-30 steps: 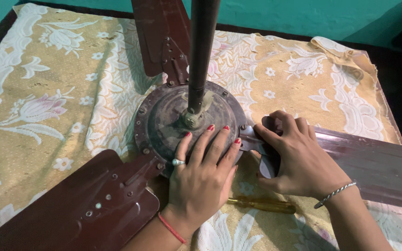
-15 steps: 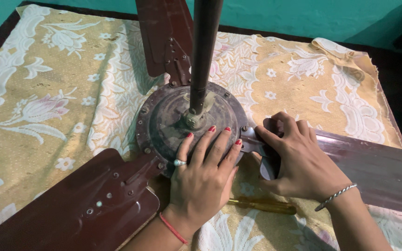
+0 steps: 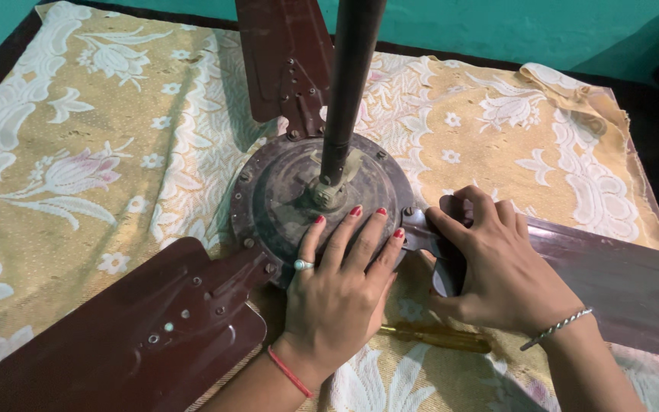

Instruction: The person attaches a ceiling fan blade to the fan hub using a screwdriver. They align the blade, insert screws, and tighten them to secure the blade in place.

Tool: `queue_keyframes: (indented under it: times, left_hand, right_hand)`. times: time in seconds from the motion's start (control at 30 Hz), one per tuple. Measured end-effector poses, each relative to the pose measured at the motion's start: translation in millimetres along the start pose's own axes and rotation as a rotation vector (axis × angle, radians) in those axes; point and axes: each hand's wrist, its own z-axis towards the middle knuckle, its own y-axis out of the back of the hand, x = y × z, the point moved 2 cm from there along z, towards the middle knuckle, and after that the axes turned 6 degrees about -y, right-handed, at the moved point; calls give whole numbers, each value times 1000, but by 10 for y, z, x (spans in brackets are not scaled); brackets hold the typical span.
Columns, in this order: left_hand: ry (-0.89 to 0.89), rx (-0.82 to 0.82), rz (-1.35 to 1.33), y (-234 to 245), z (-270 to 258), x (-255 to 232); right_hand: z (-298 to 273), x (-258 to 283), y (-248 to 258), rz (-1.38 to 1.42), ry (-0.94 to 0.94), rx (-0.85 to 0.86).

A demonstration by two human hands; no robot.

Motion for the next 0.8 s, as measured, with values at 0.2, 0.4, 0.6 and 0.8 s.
queue_keyframes:
  times: [0.2,0.4,0.6,0.8]
  left_hand:
    - [0,1,15,-26,-4,-8]
    - [9,-9,38,-35,-2,-5]
    - [15,-50,31,-69,11,15]
    - [11,-80,107,-103,9,-1]
  right_hand:
    - [3,-57,-60,-10,88,-72]
    - [-32,20,-8,-45,10,-40]
    - [-71,-7,166,-101,-152,103]
    - [-55,59,228,-74,-170,130]
